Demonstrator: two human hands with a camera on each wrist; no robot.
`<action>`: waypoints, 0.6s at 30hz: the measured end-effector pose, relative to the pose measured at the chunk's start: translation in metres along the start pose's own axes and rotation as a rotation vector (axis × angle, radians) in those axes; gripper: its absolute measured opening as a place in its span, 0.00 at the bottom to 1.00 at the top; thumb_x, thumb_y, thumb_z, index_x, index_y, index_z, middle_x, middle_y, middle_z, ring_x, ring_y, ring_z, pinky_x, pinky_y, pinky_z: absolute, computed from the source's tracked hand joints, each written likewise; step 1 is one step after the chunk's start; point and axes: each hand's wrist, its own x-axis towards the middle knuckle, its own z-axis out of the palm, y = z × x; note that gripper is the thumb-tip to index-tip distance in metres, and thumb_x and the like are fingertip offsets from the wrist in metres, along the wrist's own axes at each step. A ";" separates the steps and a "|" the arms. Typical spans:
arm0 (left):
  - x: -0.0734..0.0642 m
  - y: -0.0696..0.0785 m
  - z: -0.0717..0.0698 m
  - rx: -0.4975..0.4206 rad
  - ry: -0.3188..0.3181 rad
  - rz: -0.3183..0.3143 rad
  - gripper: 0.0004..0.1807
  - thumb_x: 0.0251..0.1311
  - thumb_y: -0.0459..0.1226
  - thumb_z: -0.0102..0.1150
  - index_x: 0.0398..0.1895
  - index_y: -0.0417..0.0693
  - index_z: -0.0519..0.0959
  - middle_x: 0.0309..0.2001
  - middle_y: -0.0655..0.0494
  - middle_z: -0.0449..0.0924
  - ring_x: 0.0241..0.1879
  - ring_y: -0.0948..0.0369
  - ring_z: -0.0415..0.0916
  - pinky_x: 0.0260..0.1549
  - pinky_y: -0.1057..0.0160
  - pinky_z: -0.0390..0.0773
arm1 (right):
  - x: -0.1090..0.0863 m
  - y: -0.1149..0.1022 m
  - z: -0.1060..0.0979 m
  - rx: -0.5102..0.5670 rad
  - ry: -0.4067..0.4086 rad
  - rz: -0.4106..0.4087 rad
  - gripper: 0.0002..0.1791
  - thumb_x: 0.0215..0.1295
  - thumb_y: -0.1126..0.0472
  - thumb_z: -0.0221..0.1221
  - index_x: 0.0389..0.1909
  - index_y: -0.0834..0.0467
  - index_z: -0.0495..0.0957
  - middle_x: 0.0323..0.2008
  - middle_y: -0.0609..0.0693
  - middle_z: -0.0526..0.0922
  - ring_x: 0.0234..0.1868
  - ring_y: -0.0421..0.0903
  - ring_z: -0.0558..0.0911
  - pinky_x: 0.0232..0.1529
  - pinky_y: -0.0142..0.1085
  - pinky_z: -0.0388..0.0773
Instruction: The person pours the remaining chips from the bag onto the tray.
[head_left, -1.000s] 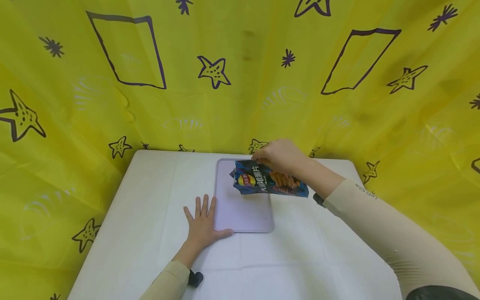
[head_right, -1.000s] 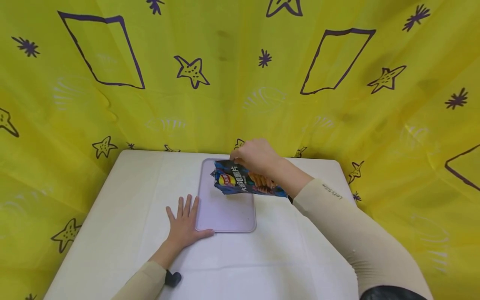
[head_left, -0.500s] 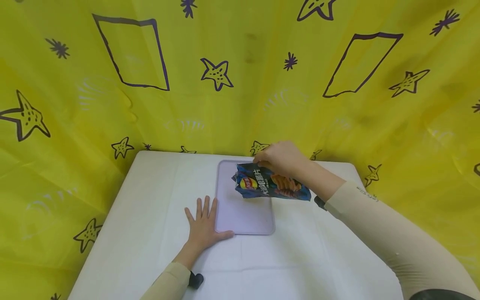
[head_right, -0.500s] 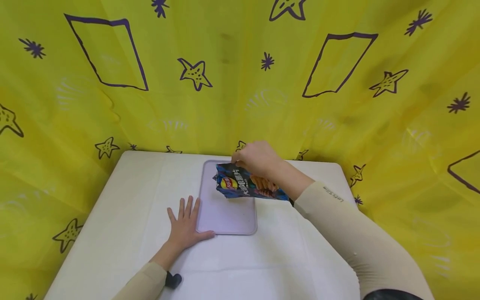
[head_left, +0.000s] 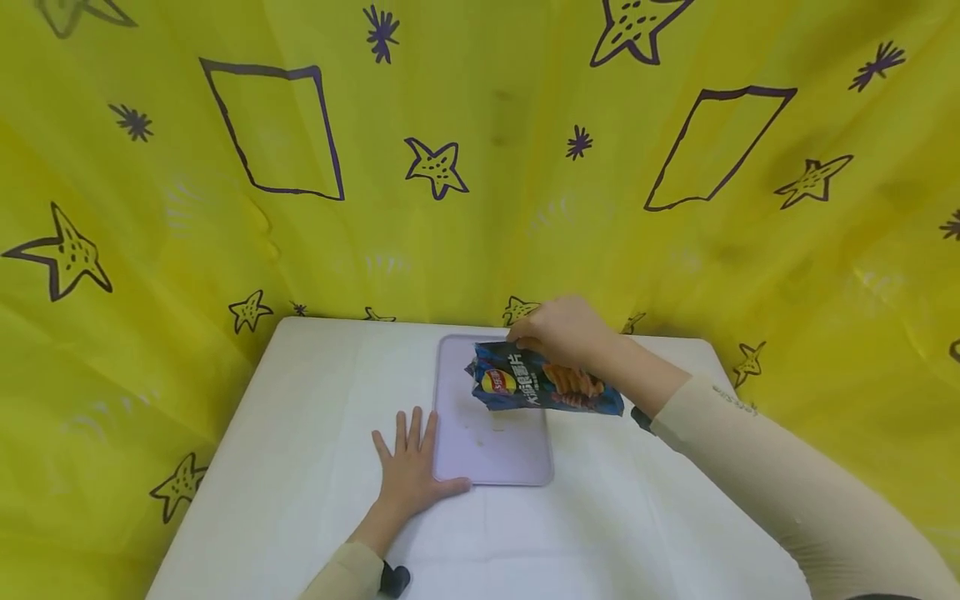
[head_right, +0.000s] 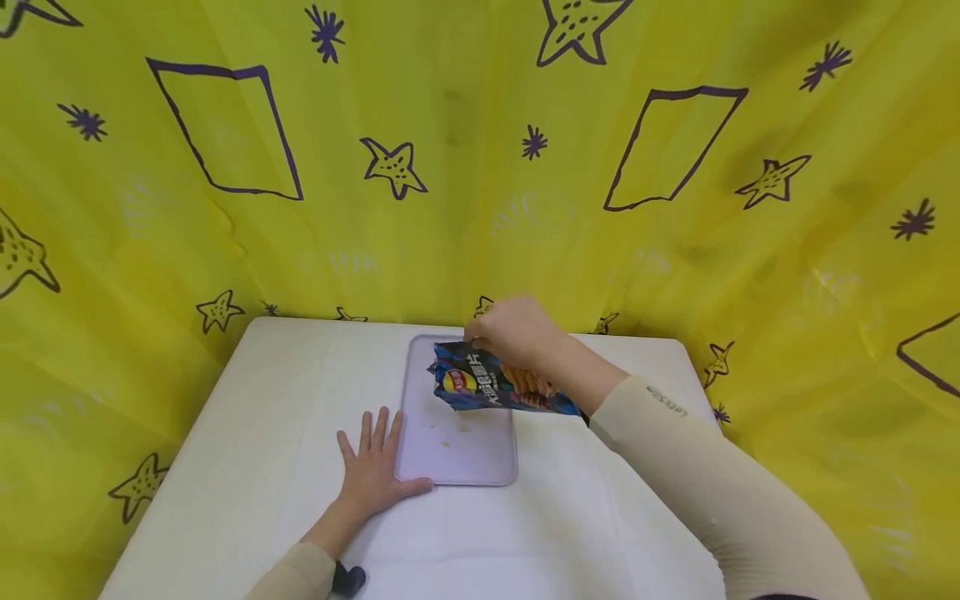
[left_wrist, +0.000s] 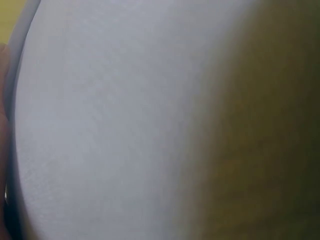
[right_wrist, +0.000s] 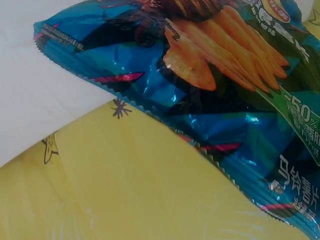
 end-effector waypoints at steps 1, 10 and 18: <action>0.000 0.000 0.000 0.001 0.004 0.002 0.71 0.37 0.82 0.52 0.80 0.50 0.50 0.80 0.42 0.43 0.78 0.38 0.35 0.64 0.22 0.32 | 0.000 0.000 0.000 0.000 0.005 0.001 0.07 0.62 0.55 0.68 0.41 0.45 0.90 0.34 0.43 0.90 0.31 0.43 0.88 0.30 0.38 0.83; -0.008 0.002 0.004 0.024 0.024 0.012 0.72 0.35 0.84 0.50 0.80 0.50 0.52 0.79 0.42 0.47 0.78 0.37 0.39 0.63 0.21 0.36 | -0.006 -0.004 0.004 -0.018 -0.014 -0.002 0.07 0.63 0.53 0.67 0.41 0.44 0.90 0.34 0.41 0.90 0.32 0.41 0.88 0.30 0.36 0.83; -0.004 0.001 0.000 0.045 0.039 0.018 0.71 0.36 0.83 0.51 0.80 0.49 0.52 0.79 0.42 0.47 0.78 0.37 0.39 0.63 0.21 0.38 | -0.003 -0.003 -0.004 -0.001 -0.022 0.007 0.08 0.64 0.55 0.67 0.42 0.45 0.89 0.35 0.42 0.90 0.32 0.42 0.88 0.32 0.38 0.84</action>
